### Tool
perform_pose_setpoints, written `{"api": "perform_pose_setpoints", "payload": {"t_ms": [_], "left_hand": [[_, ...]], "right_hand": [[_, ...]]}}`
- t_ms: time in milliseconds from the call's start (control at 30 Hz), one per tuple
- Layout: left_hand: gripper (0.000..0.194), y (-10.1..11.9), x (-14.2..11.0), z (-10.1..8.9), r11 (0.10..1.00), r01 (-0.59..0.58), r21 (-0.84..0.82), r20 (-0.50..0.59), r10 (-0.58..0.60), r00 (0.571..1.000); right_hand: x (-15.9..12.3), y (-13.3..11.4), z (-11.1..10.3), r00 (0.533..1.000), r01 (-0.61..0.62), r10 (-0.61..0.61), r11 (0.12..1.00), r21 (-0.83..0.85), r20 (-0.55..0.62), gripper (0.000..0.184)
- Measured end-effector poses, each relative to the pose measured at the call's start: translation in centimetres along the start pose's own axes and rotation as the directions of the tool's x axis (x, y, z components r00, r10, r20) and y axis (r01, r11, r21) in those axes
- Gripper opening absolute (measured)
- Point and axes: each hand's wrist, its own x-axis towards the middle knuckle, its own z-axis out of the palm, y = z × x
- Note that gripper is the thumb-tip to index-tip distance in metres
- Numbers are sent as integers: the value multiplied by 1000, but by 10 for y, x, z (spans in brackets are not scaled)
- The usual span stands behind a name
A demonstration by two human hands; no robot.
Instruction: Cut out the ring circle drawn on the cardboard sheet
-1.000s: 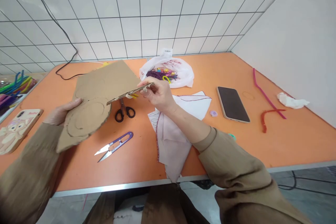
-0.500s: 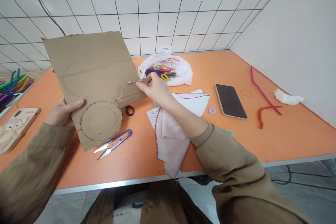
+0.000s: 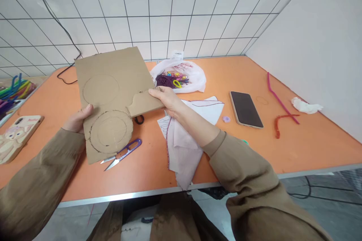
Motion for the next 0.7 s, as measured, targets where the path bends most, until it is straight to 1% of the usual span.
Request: {"api": "perform_pose_setpoints", "payload": {"t_ms": [67, 133, 233, 367, 433, 500, 600, 700], "left_hand": [[32, -2, 0, -2, 1000, 23, -10, 28, -22, 999], [30, -3, 1, -4, 999, 34, -17, 20, -34, 999], [31, -3, 4, -7, 997, 54, -58, 0, -54, 999], [34, 0, 6, -9, 991, 30, -127, -33, -34, 999], [37, 2, 7, -9, 988, 25, -155, -60, -34, 998], [37, 4, 6, -8, 984, 33, -175, -77, -47, 996], [30, 7, 5, -8, 980, 53, -190, -80, -69, 994], [28, 8, 7, -9, 971, 39, -234, -93, -62, 994]], "right_hand": [[-1, -1, 1, 1000, -27, 27, 998, 55, 16, 39], [-2, -4, 1, 998, -46, 44, 996, 77, 36, 42], [-3, -7, -2, 996, -40, 37, 998, 37, 78, 43], [-5, -9, -4, 980, -4, 7, 1000, -13, 197, 47], [-7, -10, -4, 971, 11, -6, 1000, -20, 237, 48], [-9, -10, -3, 967, 23, -15, 999, -29, 254, 47], [-11, -11, -1, 965, 30, -19, 999, -38, 262, 42], [-12, -9, 2, 972, -17, 39, 995, -97, 232, 39]]}}
